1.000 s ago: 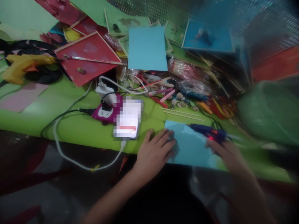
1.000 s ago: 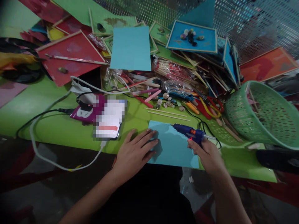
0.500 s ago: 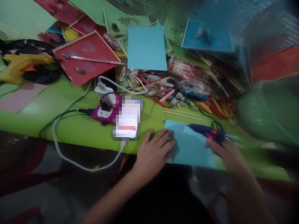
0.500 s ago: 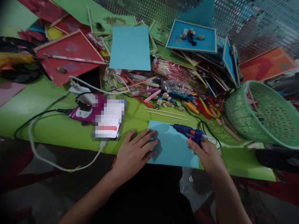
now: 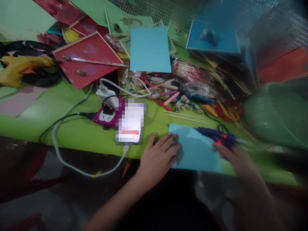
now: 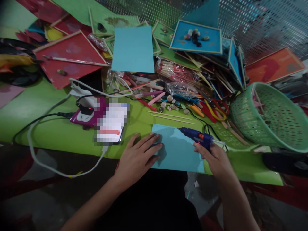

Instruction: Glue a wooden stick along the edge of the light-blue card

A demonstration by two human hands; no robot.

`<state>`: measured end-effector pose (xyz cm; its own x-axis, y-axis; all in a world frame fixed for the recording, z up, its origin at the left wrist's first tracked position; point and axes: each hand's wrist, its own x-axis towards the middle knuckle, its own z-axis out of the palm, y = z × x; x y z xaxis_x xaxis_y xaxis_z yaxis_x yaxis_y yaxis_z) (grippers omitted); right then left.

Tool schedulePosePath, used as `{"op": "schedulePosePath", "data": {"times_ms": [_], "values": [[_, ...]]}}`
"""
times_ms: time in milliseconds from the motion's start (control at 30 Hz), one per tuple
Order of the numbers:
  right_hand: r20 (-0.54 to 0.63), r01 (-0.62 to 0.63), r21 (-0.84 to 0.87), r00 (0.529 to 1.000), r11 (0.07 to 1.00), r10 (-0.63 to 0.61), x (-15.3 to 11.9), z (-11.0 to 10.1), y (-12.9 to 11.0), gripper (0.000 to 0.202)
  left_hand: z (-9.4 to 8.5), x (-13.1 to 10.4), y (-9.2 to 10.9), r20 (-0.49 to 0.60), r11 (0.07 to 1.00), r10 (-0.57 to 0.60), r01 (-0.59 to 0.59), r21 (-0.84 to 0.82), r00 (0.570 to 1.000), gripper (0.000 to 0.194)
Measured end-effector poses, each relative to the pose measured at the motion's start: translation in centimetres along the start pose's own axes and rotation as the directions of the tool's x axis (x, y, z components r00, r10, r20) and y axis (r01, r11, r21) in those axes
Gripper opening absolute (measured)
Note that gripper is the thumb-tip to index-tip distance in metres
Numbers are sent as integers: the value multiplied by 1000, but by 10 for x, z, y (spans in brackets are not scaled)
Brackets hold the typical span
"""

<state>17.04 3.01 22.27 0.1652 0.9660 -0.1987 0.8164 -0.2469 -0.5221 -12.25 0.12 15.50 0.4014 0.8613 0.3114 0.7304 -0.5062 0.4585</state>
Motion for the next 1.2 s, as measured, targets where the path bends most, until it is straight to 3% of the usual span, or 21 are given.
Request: {"op": "schedulePosePath", "data": {"times_ms": [100,233,467,633,867,1200], "values": [[18,-30,209,999,978,27,0,-2,-1,53,-1,0,0,8,1000,-1,1,-3,1000,28],[28,-36,293,999,955,30,0,-3,-7,56,-1,0,0,13,1000,-12,12,-10,1000,26],[52,-113,268,993,957,103,1,0,-4,65,0,0,0,13,1000,-3,3,3,1000,28],[85,-106,178,992,978,92,1,-2,-16,67,-1,-1,1,6,1000,-3,3,4,1000,27],[95,-95,102,992,990,85,3,1,-31,49,0,0,0,11,1000,-1,1,5,1000,27],[56,-69,57,996,996,66,1,-2,-16,45,-1,0,1,8,1000,-8,8,1,1000,28]]}}
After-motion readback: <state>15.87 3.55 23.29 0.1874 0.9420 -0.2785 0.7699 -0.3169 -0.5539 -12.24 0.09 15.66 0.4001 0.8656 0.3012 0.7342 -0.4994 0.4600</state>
